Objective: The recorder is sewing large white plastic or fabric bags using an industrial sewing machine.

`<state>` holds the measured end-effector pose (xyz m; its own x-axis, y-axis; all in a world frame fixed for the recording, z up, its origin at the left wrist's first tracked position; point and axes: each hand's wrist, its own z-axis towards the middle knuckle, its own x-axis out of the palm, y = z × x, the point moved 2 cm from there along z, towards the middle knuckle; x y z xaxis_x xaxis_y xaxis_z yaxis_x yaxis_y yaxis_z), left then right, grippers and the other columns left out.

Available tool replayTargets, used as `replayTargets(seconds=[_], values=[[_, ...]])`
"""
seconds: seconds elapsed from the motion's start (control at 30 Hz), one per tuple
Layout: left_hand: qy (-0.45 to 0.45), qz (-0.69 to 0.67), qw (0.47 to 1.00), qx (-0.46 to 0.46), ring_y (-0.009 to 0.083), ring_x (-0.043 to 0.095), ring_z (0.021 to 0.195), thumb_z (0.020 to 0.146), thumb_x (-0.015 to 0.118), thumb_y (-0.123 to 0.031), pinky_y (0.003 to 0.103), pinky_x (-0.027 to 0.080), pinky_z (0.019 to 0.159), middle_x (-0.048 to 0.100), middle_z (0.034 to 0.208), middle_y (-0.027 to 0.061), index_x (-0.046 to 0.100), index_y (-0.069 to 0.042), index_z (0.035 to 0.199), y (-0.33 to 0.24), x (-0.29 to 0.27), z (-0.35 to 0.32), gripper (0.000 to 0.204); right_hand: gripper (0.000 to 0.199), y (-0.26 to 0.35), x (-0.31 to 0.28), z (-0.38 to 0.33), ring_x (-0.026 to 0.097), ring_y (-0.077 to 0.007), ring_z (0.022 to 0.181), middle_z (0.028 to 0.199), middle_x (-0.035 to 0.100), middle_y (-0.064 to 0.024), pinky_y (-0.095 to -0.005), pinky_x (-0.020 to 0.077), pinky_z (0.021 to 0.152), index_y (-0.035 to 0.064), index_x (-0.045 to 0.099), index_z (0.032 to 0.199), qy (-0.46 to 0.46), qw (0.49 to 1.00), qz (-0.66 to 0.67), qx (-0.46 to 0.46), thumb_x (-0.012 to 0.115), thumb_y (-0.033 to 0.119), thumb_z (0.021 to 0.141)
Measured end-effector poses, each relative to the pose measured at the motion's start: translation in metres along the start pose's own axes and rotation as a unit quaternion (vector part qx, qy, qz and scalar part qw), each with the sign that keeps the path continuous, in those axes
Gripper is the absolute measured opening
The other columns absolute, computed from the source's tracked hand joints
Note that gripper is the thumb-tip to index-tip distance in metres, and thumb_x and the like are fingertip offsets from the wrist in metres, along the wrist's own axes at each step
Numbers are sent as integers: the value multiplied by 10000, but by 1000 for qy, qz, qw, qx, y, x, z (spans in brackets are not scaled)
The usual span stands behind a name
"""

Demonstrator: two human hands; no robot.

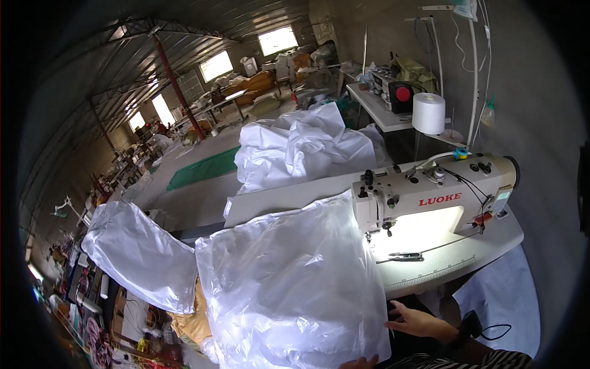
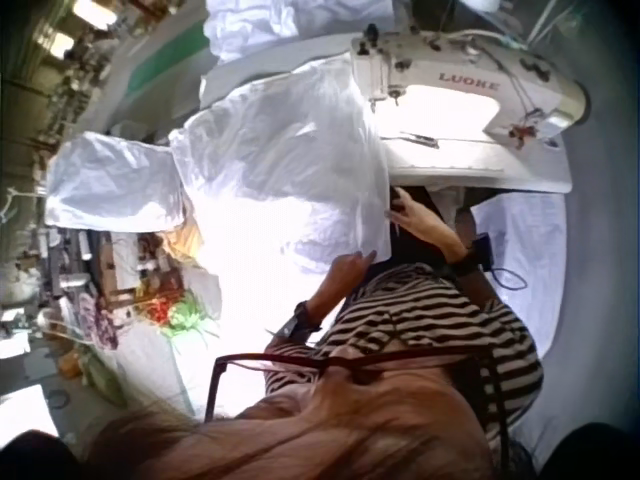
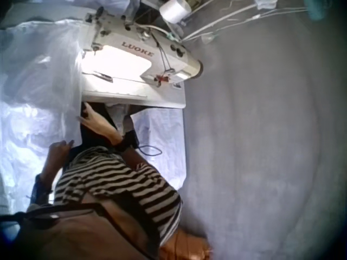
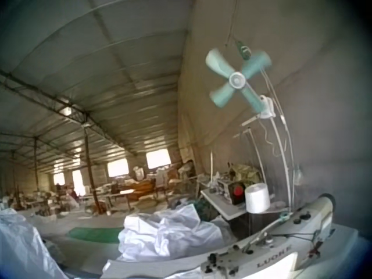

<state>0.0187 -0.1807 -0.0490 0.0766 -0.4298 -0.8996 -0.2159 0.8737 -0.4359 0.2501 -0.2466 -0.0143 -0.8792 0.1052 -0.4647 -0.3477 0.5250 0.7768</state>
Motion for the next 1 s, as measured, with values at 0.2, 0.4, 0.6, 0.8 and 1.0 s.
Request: replayTargets(seconds=[0.2,0.4,0.6,0.8,1.0], values=[[128,-38,991,0,354,658,722,885,596,-231,439,527,637,666,859,170,620,-87,1191,-15,-12,14,339,652,-32,49,31,625,-218,1065,1158,654,-158,-322,486,935,-42,474,1355,-41,977,205,-44,687,386,911],[-146,84,986,-9,267,476,1318,899,629,-412,494,365,1084,512,1414,92,533,-161,1367,36,-99,74,540,323,-92,66,50,615,-109,993,1090,677,-48,-272,496,896,-21,624,1193,42,907,419,-13,645,203,961],[-106,182,945,-250,324,479,1312,895,646,-336,530,361,1073,480,1446,151,521,-74,1357,169,-117,28,546,338,-87,63,43,611,-90,988,1089,680,-42,-268,480,914,-4,629,1207,78,899,431,-9,644,233,966],[-196,82,977,-26,345,417,1360,886,660,-307,531,346,1096,411,1497,148,459,-113,1416,91,-144,141,599,402,-66,57,62,605,-93,970,1087,676,-44,-260,487,876,-17,608,1235,34,941,335,38,645,278,964],[-87,130,983,-98,336,414,1363,944,568,-329,494,372,1091,434,1474,153,483,-81,1387,203,-138,190,515,372,-87,76,74,634,-140,956,1066,686,-63,-283,505,863,-11,625,1202,39,942,331,-44,648,267,956]])
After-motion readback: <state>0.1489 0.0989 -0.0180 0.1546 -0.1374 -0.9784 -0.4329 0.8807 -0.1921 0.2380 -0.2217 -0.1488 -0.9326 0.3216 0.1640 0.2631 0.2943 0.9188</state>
